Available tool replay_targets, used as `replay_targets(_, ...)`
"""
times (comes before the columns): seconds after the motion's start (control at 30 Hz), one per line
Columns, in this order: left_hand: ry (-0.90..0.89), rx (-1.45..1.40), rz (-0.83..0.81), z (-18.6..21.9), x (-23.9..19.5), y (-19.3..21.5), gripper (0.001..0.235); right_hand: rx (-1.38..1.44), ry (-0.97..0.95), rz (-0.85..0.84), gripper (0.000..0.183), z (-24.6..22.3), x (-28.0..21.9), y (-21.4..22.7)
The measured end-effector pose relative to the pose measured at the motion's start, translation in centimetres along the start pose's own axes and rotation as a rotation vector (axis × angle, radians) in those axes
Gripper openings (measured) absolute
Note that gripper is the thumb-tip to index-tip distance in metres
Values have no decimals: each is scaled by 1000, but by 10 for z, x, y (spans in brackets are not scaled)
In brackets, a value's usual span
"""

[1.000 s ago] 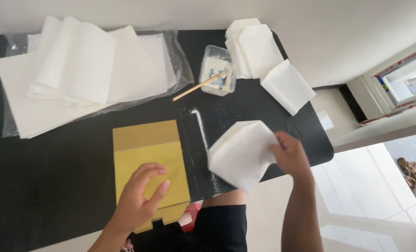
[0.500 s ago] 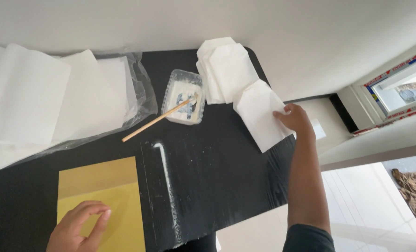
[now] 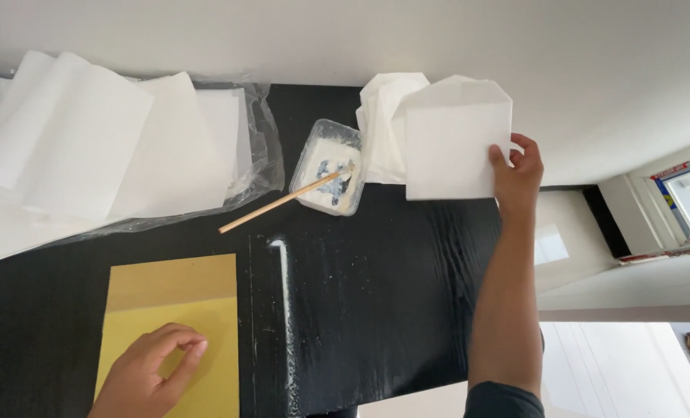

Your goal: The person places a white sheet of paper onto a yellow template on a black table, then uses a brush to apply white adhesive along the paper's edge. They fold the glued edge over and press it down, repeating the gluing and folding process on another section.

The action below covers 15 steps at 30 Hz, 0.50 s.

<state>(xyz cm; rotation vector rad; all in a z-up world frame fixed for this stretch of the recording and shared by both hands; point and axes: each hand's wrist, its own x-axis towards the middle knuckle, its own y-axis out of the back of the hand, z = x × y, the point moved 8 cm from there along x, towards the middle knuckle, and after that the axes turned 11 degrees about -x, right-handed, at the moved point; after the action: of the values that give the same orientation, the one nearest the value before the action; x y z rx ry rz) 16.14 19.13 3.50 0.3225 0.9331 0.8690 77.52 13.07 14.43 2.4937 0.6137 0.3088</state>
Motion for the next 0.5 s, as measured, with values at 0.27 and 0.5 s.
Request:
replay_targets(0.27, -15, 14, -15, -12, 5, 2, 45, -373, 42, 17, 36, 21, 59, -107)
replay_targets(0.5, -319, 41, 206, -37, 6, 23, 36, -581, 168, 222, 45, 23, 56, -116)
